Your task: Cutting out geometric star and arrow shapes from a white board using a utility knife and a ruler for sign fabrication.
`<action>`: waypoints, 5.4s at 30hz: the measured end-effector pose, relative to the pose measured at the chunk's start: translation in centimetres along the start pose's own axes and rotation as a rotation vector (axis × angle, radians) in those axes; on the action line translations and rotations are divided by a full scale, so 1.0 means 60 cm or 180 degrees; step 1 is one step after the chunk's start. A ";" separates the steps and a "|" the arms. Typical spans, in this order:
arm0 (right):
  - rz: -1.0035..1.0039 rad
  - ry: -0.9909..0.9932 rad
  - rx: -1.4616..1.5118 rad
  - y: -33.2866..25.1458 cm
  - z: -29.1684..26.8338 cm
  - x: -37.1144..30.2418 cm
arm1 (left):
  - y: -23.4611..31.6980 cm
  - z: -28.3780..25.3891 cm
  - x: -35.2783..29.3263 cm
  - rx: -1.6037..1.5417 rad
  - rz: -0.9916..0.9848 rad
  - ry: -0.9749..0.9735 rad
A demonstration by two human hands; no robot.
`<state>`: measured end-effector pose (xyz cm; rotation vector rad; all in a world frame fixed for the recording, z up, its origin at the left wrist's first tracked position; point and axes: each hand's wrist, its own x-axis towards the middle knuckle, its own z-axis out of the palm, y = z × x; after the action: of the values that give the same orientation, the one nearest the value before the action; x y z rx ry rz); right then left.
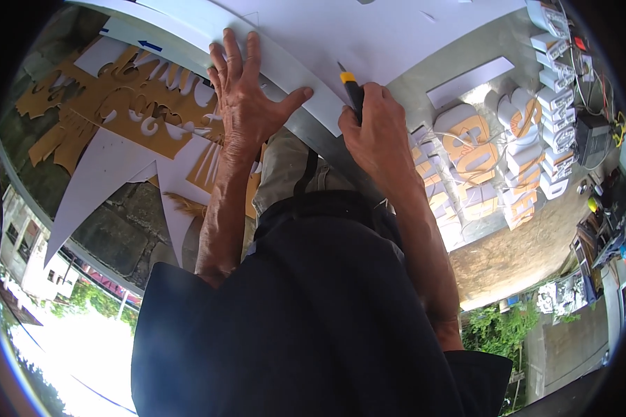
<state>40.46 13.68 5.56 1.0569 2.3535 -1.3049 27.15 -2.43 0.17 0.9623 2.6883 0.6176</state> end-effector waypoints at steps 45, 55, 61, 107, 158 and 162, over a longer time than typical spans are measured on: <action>-0.1350 -0.0074 -0.1563 -0.088 0.058 0.105 | 0.026 -0.007 0.008 0.0004 -0.0544 -0.0357; -0.1072 -0.0378 -0.1201 -0.096 0.050 0.106 | 0.025 -0.008 0.010 -0.0118 -0.0424 -0.0314; -0.1192 -0.0217 -0.1531 -0.101 0.056 0.101 | 0.022 -0.005 0.008 -0.0251 -0.0425 -0.0301; -0.0762 -0.0314 -0.1817 -0.031 0.023 0.000 | 0.021 -0.005 0.009 -0.0331 -0.0253 -0.0337; 0.0045 -0.1039 -0.2119 0.010 -0.019 -0.088 | 0.012 0.009 0.003 -0.0394 -0.0233 -0.0216; 0.0003 -0.0940 -0.2135 0.011 -0.015 -0.091 | 0.014 0.006 0.003 -0.0403 -0.0279 -0.0229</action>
<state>44.88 12.03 8.55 0.6039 2.2836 -0.5316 27.58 -1.61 0.20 0.8138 2.5780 0.7112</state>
